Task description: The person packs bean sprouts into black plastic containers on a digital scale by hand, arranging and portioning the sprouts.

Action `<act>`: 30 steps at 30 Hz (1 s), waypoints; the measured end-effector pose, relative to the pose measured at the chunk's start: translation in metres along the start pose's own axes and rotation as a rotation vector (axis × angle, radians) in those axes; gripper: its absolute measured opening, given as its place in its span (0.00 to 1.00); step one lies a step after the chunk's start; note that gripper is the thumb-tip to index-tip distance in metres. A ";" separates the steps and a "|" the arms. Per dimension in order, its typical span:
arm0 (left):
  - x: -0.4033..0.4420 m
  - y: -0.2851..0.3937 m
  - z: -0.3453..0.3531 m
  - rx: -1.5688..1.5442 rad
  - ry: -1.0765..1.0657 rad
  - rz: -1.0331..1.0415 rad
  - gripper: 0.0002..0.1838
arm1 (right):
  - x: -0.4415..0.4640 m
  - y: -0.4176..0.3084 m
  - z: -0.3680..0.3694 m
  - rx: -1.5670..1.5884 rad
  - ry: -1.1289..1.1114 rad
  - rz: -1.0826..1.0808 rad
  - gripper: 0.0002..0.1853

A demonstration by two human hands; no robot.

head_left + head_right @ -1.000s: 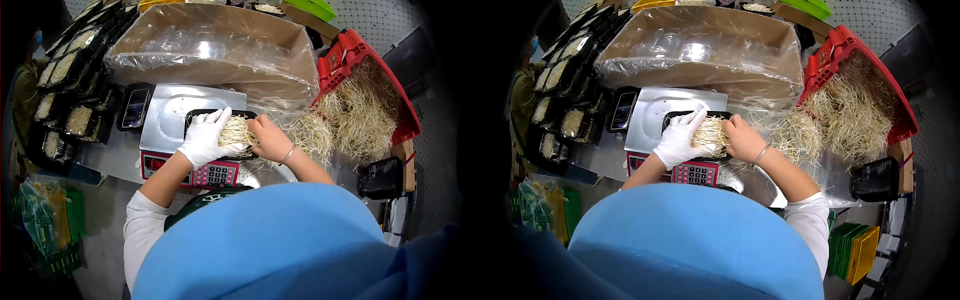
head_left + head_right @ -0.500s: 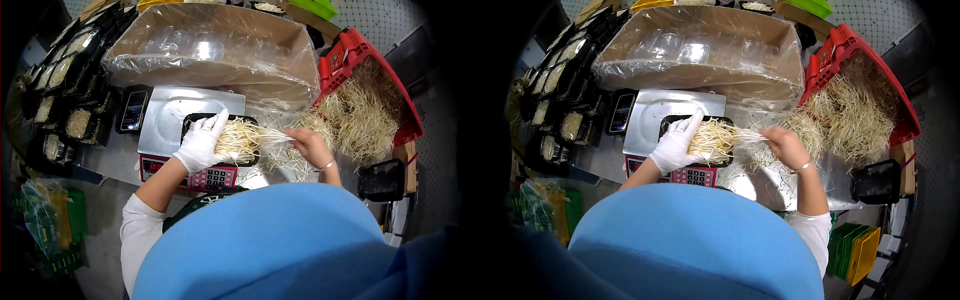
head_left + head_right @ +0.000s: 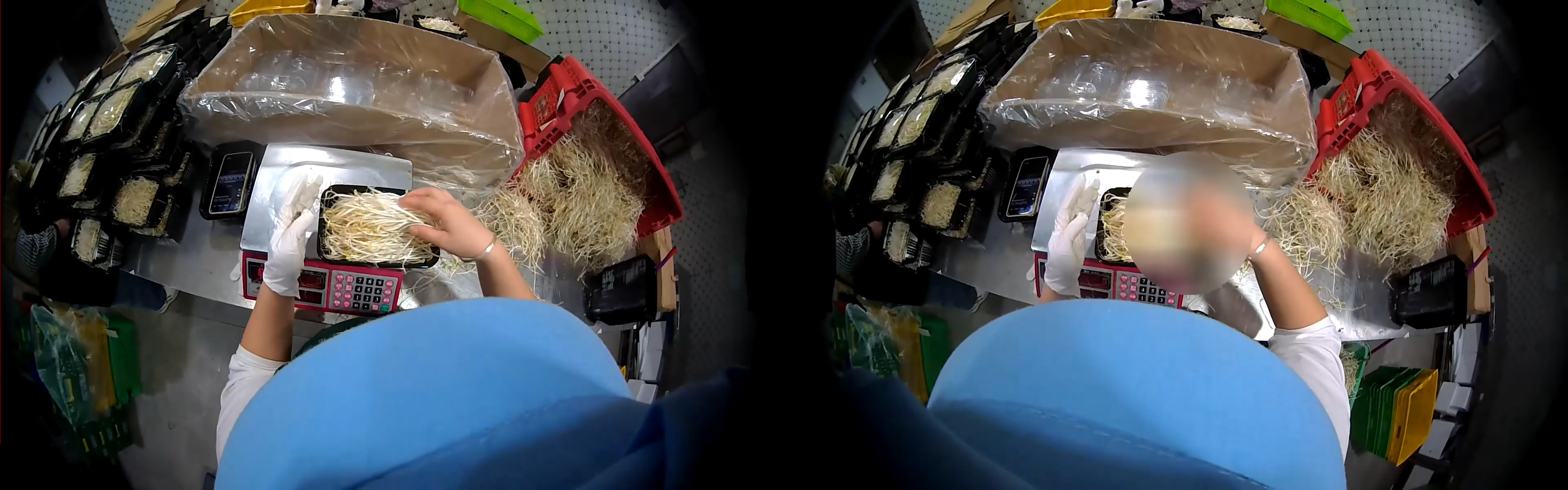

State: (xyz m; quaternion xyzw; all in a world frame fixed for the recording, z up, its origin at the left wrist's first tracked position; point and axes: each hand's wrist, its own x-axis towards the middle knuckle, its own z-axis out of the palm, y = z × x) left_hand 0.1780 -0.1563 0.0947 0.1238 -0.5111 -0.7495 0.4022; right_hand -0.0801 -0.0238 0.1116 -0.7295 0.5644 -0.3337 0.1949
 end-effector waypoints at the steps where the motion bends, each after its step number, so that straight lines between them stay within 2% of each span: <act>1: -0.003 0.001 0.002 0.124 0.031 0.040 0.31 | 0.005 -0.021 -0.007 -0.004 -0.004 -0.001 0.25; 3: -0.020 0.019 0.024 0.316 0.020 0.078 0.31 | 0.007 -0.063 -0.024 0.083 0.051 0.123 0.31; 4: -0.019 0.024 0.030 0.714 -0.095 0.313 0.40 | 0.007 -0.066 -0.018 0.080 0.046 0.122 0.31; 6: -0.019 0.026 0.054 1.324 -0.237 0.536 0.49 | 0.013 -0.073 0.006 -0.440 0.171 -0.007 0.34; 9: 0.012 0.003 0.064 1.633 -0.433 0.572 0.51 | 0.020 -0.048 0.041 -0.706 0.094 0.039 0.28; 12: 0.027 -0.010 0.052 1.613 -0.522 0.314 0.49 | 0.023 -0.044 0.038 -0.681 0.096 0.072 0.23; 14: 0.018 -0.014 0.053 1.730 -0.522 0.289 0.49 | 0.010 -0.026 0.045 -0.485 0.109 0.012 0.23; 15: 0.020 -0.019 0.054 1.668 -0.568 0.169 0.49 | 0.008 -0.025 0.050 -0.498 0.129 0.026 0.22; 17: 0.027 -0.025 0.052 1.624 -0.601 0.119 0.48 | 0.009 -0.020 0.045 -0.498 0.067 0.061 0.22; 20: 0.028 -0.018 0.053 1.603 -0.632 0.068 0.48 | 0.014 -0.022 0.019 -0.536 -0.023 0.056 0.26; 22: 0.019 -0.005 0.057 1.747 -0.515 0.302 0.48 | 0.009 -0.029 -0.003 -0.413 0.020 -0.030 0.31; 23: 0.018 -0.006 0.057 1.754 -0.490 0.300 0.49 | 0.002 -0.021 -0.009 -0.417 0.017 -0.107 0.34; 26: 0.020 -0.005 0.056 1.753 -0.472 0.317 0.50 | -0.001 -0.048 -0.037 -0.224 0.117 -0.052 0.34; 27: 0.021 -0.004 0.056 1.733 -0.509 0.287 0.52 | -0.004 -0.052 -0.041 -0.193 0.113 0.052 0.36; 28: 0.020 -0.002 0.056 1.730 -0.510 0.283 0.52 | -0.005 -0.051 -0.039 -0.192 0.110 0.055 0.36; 30: 0.020 0.008 0.058 1.489 -0.524 0.167 0.55 | -0.006 -0.049 -0.030 -0.283 0.144 -0.027 0.39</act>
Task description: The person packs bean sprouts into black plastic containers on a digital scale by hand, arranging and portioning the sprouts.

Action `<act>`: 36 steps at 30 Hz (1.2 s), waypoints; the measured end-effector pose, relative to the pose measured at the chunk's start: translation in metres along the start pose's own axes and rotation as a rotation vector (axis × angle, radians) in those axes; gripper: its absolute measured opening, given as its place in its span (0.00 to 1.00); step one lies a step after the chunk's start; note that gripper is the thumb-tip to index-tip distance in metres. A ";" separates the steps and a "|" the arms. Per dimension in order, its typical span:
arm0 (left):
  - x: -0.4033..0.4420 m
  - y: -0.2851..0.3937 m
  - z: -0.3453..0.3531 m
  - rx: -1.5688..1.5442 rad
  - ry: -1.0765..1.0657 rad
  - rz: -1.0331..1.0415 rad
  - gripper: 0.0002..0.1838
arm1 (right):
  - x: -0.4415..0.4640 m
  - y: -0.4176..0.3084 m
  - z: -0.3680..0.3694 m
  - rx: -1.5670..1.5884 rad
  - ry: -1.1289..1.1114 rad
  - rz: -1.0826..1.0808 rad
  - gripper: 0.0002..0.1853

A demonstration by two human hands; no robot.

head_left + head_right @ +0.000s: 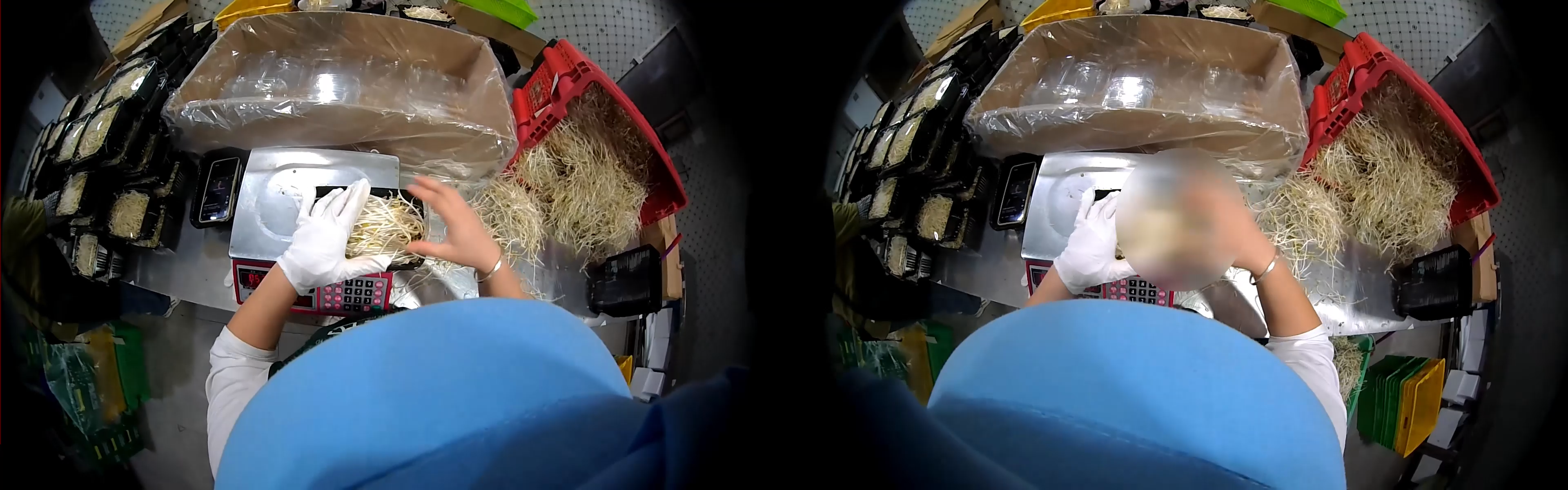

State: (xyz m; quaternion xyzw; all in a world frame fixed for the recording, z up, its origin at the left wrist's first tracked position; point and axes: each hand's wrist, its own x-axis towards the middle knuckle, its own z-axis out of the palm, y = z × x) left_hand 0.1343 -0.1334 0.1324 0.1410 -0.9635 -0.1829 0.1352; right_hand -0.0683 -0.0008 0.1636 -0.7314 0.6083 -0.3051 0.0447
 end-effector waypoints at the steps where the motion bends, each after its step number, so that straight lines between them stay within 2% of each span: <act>1: -0.002 0.005 -0.003 -0.001 0.024 0.018 0.58 | -0.002 0.003 0.013 0.020 -0.056 -0.019 0.41; 4: 0.006 0.009 0.013 0.212 0.049 0.057 0.57 | 0.012 -0.004 0.028 -0.160 -0.413 0.180 0.42; 5: 0.008 0.009 0.016 0.245 0.039 0.040 0.55 | 0.009 0.004 0.029 -0.162 -0.413 0.178 0.42; 7: 0.016 -0.001 0.010 0.223 0.000 0.033 0.49 | 0.003 0.017 0.027 -0.034 -0.227 0.002 0.41; 10: 0.013 -0.002 0.011 0.160 -0.054 -0.008 0.49 | -0.004 -0.001 -0.004 0.027 -0.260 0.053 0.40; 12: 0.016 -0.013 0.022 0.052 -0.086 -0.006 0.48 | -0.009 -0.011 0.000 0.029 -0.131 0.020 0.31; 14: 0.016 -0.002 0.008 0.054 -0.118 -0.020 0.47 | -0.025 0.000 0.023 0.084 0.002 0.170 0.18; 15: 0.016 0.010 -0.007 0.038 -0.133 -0.062 0.46 | -0.035 0.009 0.032 0.140 0.151 0.120 0.08; 16: 0.014 0.010 -0.006 0.041 -0.130 -0.061 0.46 | -0.040 0.013 0.029 0.139 0.153 0.116 0.08; 21: 0.008 0.001 -0.002 -0.003 -0.075 -0.032 0.47 | -0.072 0.027 -0.025 0.309 0.144 0.516 0.05; 23: 0.009 0.007 -0.008 0.015 -0.124 -0.069 0.51 | -0.066 0.021 -0.049 0.299 0.194 0.473 0.05; 26: 0.005 0.013 -0.025 0.143 -0.057 -0.030 0.53 | -0.034 -0.007 -0.076 0.323 0.274 0.294 0.06; 28: -0.008 0.003 -0.031 0.136 -0.057 -0.081 0.55 | -0.008 -0.028 -0.075 0.341 0.302 0.245 0.06; 30: -0.025 -0.023 -0.025 -0.423 0.193 -0.057 0.54 | 0.014 -0.040 -0.061 0.445 0.415 0.136 0.07; 31: -0.034 -0.027 -0.023 -0.661 0.204 -0.146 0.50 | 0.024 -0.044 -0.050 0.467 0.453 0.137 0.07; 32: -0.034 -0.032 -0.010 -1.027 0.352 -0.146 0.43 | 0.031 -0.043 -0.034 0.568 0.487 0.154 0.06; 34: -0.040 -0.051 0.007 -1.694 0.516 -0.207 0.38 | 0.035 -0.036 -0.009 0.462 0.299 0.183 0.06; 35: -0.042 -0.054 0.011 -1.696 0.516 -0.202 0.38 | 0.032 -0.029 0.003 0.350 0.180 0.230 0.06; 36: -0.038 -0.049 0.008 -1.573 0.535 -0.259 0.37 | 0.028 -0.020 0.014 0.236 0.058 0.273 0.06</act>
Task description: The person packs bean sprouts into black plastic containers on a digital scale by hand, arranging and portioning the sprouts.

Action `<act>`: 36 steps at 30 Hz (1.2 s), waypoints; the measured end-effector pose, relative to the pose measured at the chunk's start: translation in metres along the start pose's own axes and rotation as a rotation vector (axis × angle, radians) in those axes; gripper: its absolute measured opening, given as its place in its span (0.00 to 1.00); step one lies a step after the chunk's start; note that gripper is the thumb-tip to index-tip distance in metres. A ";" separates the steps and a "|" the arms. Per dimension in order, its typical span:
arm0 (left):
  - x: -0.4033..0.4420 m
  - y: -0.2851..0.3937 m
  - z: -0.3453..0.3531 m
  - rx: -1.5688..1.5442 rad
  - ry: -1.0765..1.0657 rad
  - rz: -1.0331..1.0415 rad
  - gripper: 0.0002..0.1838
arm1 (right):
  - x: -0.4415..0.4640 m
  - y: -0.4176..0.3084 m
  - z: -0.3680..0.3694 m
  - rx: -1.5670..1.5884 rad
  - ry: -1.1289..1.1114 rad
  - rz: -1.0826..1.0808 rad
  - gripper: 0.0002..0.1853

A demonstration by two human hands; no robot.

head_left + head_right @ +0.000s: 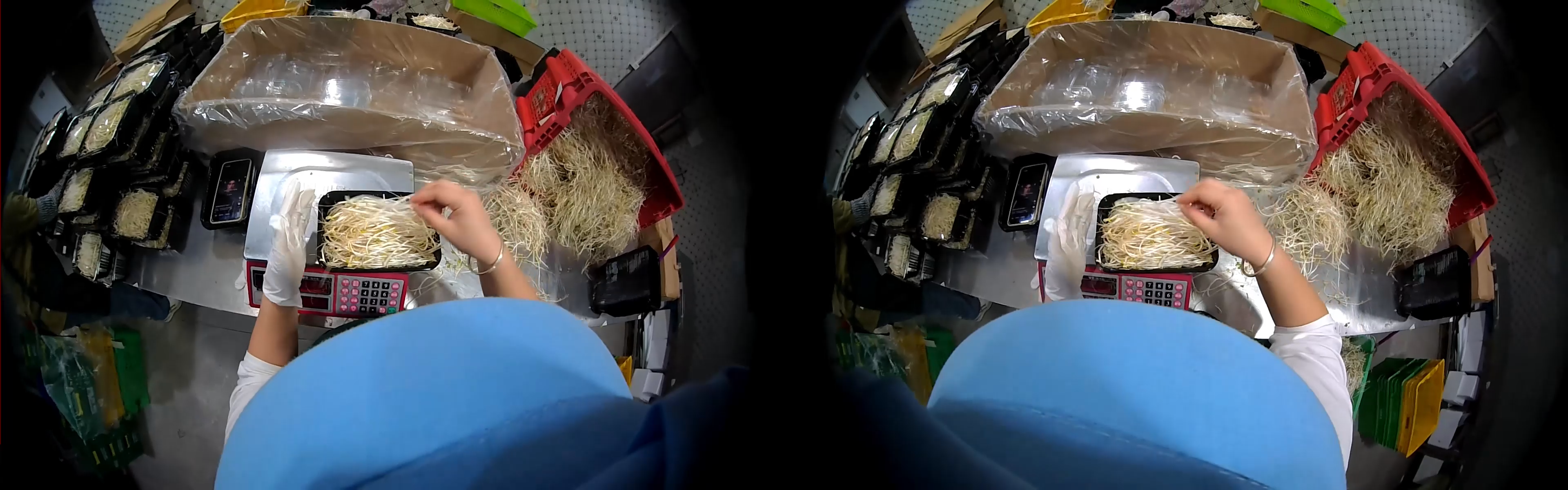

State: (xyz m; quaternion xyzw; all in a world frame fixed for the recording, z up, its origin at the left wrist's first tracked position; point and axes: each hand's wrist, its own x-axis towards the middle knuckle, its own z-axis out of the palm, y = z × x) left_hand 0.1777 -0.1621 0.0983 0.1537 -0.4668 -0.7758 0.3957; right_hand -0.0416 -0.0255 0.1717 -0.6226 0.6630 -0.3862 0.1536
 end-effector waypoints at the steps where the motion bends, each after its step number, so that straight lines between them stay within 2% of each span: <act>1: 0.000 0.001 0.007 0.121 0.048 0.007 0.36 | -0.004 0.010 0.007 -0.138 -0.055 -0.049 0.08; 3: -0.004 -0.010 0.009 0.404 -0.129 0.311 0.40 | -0.014 0.018 0.002 -0.202 -0.083 -0.129 0.11; 4: -0.007 0.005 0.019 0.613 -0.254 0.377 0.51 | -0.016 0.018 -0.001 -0.182 -0.066 -0.137 0.12; 6: -0.001 0.023 0.044 1.184 -0.344 0.496 0.53 | -0.015 0.019 -0.008 -0.165 -0.045 -0.116 0.15; 7: 0.006 0.020 0.051 1.184 -0.345 0.495 0.53 | -0.014 0.020 -0.011 -0.149 -0.017 -0.096 0.19; 9: 0.015 0.012 0.061 1.542 -0.504 0.479 0.49 | -0.009 0.027 0.001 -0.171 -0.022 -0.114 0.22; 10: 0.015 0.008 0.062 1.545 -0.509 0.480 0.49 | -0.008 0.033 0.009 -0.192 -0.026 -0.134 0.25; 12: 0.016 0.003 0.063 1.702 -0.563 0.372 0.44 | -0.017 0.039 0.014 -0.264 -0.098 -0.141 0.29; 15: 0.015 0.002 0.063 1.660 -0.540 0.372 0.43 | -0.029 0.041 0.008 -0.324 -0.091 -0.153 0.23; 17: 0.012 -0.001 0.062 1.665 -0.535 0.371 0.43 | -0.036 0.046 0.012 -0.118 0.012 -0.102 0.15; 18: 0.013 -0.002 0.061 1.595 -0.543 0.335 0.42 | -0.039 0.049 0.011 -0.116 0.013 -0.102 0.15; 20: 0.016 -0.002 0.060 1.459 -0.558 0.268 0.41 | -0.046 0.057 0.000 -0.053 0.162 -0.085 0.09; 21: 0.016 -0.002 0.058 1.483 -0.558 0.324 0.41 | -0.054 0.063 -0.012 -0.034 0.173 -0.002 0.06; 25: 0.013 0.003 0.064 1.551 -0.569 0.258 0.43 | -0.069 0.057 -0.067 0.189 0.198 0.293 0.07; 28: 0.011 0.017 0.067 1.708 -0.575 0.323 0.45 | -0.050 0.028 -0.087 0.191 0.254 0.126 0.07; 31: 0.006 0.036 0.045 1.404 -0.439 0.257 0.50 | -0.023 -0.013 -0.075 0.313 0.334 -0.017 0.07; 32: 0.004 0.034 0.026 1.287 -0.374 0.224 0.45 | -0.016 -0.018 -0.062 0.317 0.334 -0.022 0.07; 34: -0.002 0.021 0.011 0.623 -0.147 0.074 0.36 | -0.004 -0.023 -0.033 0.448 0.365 -0.008 0.07; 36: -0.006 0.010 0.003 0.157 0.020 -0.008 0.28 | -0.001 -0.002 0.000 0.477 0.248 0.035 0.07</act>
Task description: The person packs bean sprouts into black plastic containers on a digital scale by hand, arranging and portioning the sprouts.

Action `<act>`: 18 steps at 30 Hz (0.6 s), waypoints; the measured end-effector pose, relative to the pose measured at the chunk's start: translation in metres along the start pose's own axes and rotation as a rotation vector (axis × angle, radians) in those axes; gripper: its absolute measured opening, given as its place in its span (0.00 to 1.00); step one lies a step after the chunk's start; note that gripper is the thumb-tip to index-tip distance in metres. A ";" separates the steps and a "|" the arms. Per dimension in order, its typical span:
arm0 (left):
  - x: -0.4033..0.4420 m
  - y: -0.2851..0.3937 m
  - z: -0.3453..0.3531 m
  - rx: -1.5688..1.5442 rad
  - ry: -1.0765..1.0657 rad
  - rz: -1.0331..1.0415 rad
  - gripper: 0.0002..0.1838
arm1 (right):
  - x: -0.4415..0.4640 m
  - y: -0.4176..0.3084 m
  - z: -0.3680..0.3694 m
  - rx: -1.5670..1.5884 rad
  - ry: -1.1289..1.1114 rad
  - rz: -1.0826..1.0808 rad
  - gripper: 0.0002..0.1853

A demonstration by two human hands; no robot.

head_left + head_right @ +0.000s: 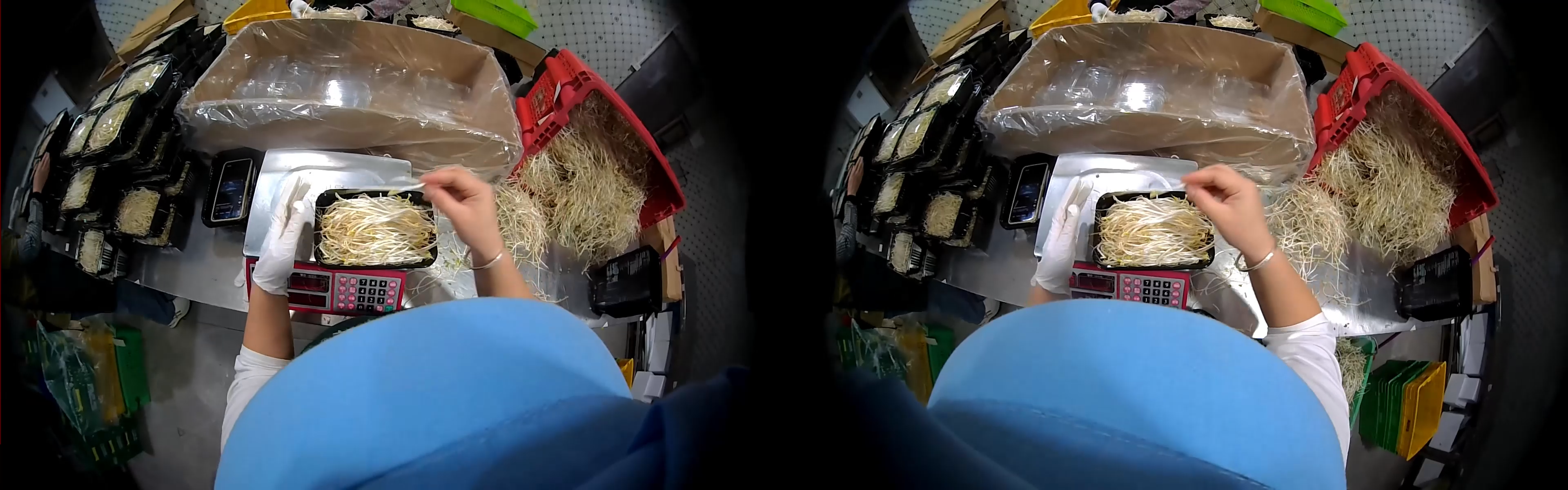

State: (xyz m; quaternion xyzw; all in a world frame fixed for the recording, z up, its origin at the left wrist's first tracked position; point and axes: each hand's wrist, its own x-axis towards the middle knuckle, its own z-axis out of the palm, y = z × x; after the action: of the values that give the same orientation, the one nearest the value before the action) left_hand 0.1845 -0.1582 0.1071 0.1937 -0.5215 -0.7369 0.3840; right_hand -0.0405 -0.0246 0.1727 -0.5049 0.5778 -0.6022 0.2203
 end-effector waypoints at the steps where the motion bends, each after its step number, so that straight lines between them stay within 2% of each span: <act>1: 0.000 -0.006 -0.005 -0.056 0.033 -0.038 0.27 | -0.004 0.016 0.003 -0.121 -0.081 0.034 0.07; 2: -0.001 -0.009 -0.010 -0.113 0.069 -0.075 0.27 | -0.007 0.032 0.006 -0.242 -0.165 0.068 0.08; 3: -0.001 -0.008 -0.011 -0.117 0.076 -0.072 0.27 | -0.011 0.049 0.001 -0.440 -0.210 -0.093 0.11; 4: -0.001 -0.008 -0.012 -0.063 0.049 -0.041 0.29 | -0.015 0.051 -0.001 -0.441 -0.216 -0.095 0.11; 6: 0.002 -0.005 -0.006 -0.017 0.032 -0.008 0.32 | -0.026 0.055 -0.009 -0.344 0.017 -0.074 0.12; 7: 0.004 -0.001 0.001 0.354 -0.073 0.205 0.37 | -0.028 0.058 -0.012 -0.345 -0.007 -0.074 0.19; 8: 0.007 0.002 0.009 0.727 -0.180 0.418 0.42 | -0.028 0.064 -0.010 -0.346 -0.009 -0.073 0.19; 10: 0.010 0.021 0.040 1.174 -0.344 0.463 0.53 | -0.024 0.055 0.014 -0.361 -0.094 -0.105 0.25; 11: 0.013 0.016 0.052 1.259 -0.405 0.436 0.57 | -0.020 0.052 0.020 -0.535 -0.229 -0.112 0.31; 12: 0.015 0.000 0.055 1.293 -0.429 0.508 0.57 | -0.016 0.049 0.028 -0.586 -0.243 -0.129 0.29; 14: 0.014 -0.009 0.060 1.488 -0.422 0.341 0.55 | -0.017 0.049 0.040 -0.648 -0.218 -0.064 0.26; 15: 0.016 -0.018 0.058 1.457 -0.369 0.361 0.50 | -0.021 0.056 0.048 -0.699 -0.148 -0.128 0.23; 16: 0.017 -0.018 0.059 1.457 -0.374 0.362 0.50 | -0.024 0.060 0.056 -0.751 -0.078 -0.190 0.21; 17: 0.018 -0.019 0.061 1.519 -0.383 0.299 0.48 | -0.030 0.061 0.062 -0.737 -0.087 -0.080 0.19; 18: 0.017 -0.018 0.063 1.577 -0.393 0.232 0.46 | -0.028 0.063 0.064 -0.738 -0.085 -0.070 0.19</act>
State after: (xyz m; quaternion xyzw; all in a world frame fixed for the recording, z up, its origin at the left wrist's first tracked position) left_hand 0.1240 -0.1292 0.1163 0.2191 -0.9607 -0.1301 0.1104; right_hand 0.0056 -0.0452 0.0939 -0.5943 0.7287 -0.3393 0.0266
